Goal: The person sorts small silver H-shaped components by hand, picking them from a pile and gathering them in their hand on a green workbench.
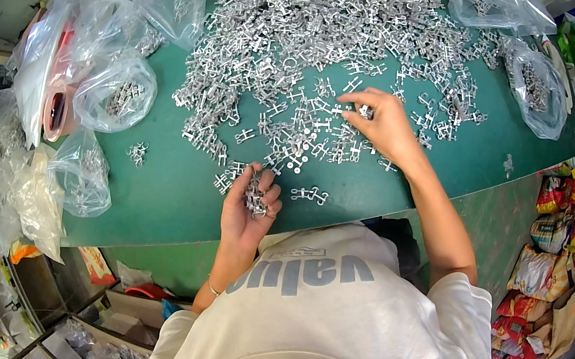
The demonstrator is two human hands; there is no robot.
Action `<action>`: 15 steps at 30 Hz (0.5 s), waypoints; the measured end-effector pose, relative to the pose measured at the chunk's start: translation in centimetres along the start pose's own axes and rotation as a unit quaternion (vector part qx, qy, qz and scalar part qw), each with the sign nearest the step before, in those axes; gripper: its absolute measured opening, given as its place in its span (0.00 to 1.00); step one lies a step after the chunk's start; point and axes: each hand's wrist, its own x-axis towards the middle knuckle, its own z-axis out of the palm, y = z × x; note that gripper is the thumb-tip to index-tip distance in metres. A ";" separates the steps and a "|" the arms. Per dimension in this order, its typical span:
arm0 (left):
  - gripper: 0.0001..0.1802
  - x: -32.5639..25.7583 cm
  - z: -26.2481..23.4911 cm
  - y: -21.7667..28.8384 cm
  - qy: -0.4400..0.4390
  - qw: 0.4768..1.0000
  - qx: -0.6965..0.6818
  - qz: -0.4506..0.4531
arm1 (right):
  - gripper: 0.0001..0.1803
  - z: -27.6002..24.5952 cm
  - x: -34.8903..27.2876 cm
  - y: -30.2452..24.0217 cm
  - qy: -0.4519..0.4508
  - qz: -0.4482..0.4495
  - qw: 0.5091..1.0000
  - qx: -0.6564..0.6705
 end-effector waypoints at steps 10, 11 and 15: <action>0.08 -0.2 -0.1 -0.1 0.013 1.000 -0.013 0.002 | 0.06 -2.1 -0.2 -0.2 -0.136 0.155 0.824 0.528; 0.08 -0.2 -0.1 -0.1 0.016 1.000 -0.011 0.002 | 0.06 -2.0 -0.3 -0.4 -0.136 0.134 0.786 0.588; 0.08 0.1 0.2 -0.3 0.023 1.000 0.005 -0.003 | 0.15 -1.8 -0.4 0.8 -0.116 0.106 0.713 0.684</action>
